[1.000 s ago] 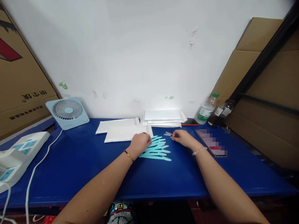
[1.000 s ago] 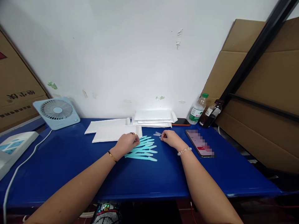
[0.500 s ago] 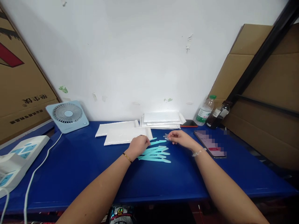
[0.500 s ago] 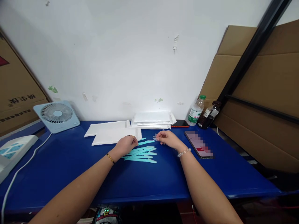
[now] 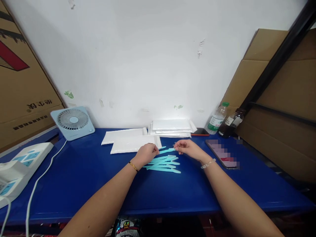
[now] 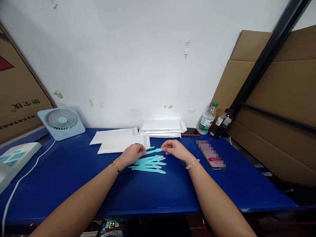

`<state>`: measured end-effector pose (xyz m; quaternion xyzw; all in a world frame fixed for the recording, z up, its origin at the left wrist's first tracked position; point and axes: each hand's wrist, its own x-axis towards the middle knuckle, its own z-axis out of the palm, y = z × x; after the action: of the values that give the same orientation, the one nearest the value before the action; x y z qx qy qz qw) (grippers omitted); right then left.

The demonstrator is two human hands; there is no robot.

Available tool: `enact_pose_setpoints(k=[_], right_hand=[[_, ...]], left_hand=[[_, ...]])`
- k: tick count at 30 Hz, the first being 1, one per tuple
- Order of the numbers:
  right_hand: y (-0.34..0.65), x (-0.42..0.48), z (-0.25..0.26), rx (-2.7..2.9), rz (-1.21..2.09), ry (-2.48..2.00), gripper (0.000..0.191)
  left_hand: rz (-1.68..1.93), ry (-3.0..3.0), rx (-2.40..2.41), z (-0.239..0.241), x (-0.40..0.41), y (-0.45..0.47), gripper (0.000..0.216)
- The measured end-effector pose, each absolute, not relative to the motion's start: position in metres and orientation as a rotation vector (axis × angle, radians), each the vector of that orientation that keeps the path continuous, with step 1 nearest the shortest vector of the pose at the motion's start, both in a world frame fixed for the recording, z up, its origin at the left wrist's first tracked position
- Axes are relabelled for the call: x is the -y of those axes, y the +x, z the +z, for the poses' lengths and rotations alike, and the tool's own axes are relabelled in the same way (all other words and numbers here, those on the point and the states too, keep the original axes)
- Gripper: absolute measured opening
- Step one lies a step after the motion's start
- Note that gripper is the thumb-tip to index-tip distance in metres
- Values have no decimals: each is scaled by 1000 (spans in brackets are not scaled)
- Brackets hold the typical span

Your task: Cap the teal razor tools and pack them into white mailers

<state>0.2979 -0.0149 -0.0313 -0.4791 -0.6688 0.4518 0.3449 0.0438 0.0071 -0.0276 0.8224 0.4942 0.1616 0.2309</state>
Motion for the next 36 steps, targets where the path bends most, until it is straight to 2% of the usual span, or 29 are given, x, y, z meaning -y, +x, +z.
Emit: enact_pose_setpoints(k=[4,10,20,23,28,36], right_hand=[[299,13,-33,1790,1153,-1292,31],[316,2,-40,1861,418,-1562,18],[297,-2,-48,2195,95,-1664,9],[300,1,-44,2132,245,-1611,8],[308,8,-34,1903,732,-1446,27],[305,10,-33,1903,869,-1346,33]], left_hand=[[382,2284,-1330,-27,-5,46,17],[445,2527,-1407,-27,-7,49,17],[337,2545,-1486,-27,-8,55,16],[318,2502,-1489,-27,-7,54,15],[431,2412,-1444,-27,-9,48,18],[495,2343,-1453,-28,-13,43,20]])
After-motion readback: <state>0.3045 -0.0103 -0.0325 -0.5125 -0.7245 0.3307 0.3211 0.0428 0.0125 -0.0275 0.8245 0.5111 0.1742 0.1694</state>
